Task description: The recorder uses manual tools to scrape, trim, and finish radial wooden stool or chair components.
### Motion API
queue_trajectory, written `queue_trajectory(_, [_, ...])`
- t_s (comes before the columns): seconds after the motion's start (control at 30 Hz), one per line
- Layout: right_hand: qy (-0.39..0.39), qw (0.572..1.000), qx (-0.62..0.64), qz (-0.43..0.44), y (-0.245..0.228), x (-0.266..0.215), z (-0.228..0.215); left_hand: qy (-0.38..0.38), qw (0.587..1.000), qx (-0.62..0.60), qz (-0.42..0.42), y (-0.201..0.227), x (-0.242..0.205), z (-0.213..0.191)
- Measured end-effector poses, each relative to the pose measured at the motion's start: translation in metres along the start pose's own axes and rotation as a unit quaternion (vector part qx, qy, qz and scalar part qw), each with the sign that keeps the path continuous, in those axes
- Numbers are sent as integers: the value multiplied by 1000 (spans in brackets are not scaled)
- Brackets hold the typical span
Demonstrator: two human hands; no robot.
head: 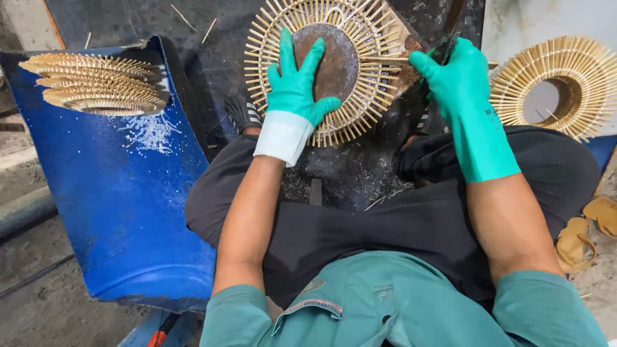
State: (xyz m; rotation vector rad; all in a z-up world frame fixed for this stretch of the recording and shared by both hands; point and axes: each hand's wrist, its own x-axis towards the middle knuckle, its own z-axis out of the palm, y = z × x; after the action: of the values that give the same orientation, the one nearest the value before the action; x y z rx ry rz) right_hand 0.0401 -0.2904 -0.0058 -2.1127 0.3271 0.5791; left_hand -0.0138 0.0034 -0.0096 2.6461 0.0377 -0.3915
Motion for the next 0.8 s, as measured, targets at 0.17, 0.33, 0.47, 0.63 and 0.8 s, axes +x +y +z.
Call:
queue_trajectory(0.17, [28,992,120,-8,33,18,-5,-14,999,-7,-29,11,-4,-17])
queue_trajectory(0.33, [110,971,207,40,56,50,12,-1,996,-51,-69,-15,3,-20])
queue_trajectory(0.47, [141,988,34,-57,109,75,63,61,997,-41,26,-28,14,-20])
queue_trajectory(0.63, [107,975,-133,-143,109,67,96,-3,1000,7,-13,-3,27,-32])
queue_trajectory(0.8, [18,944,-265,-196,101,53,96,-47,996,22,-70,0,37,-38])
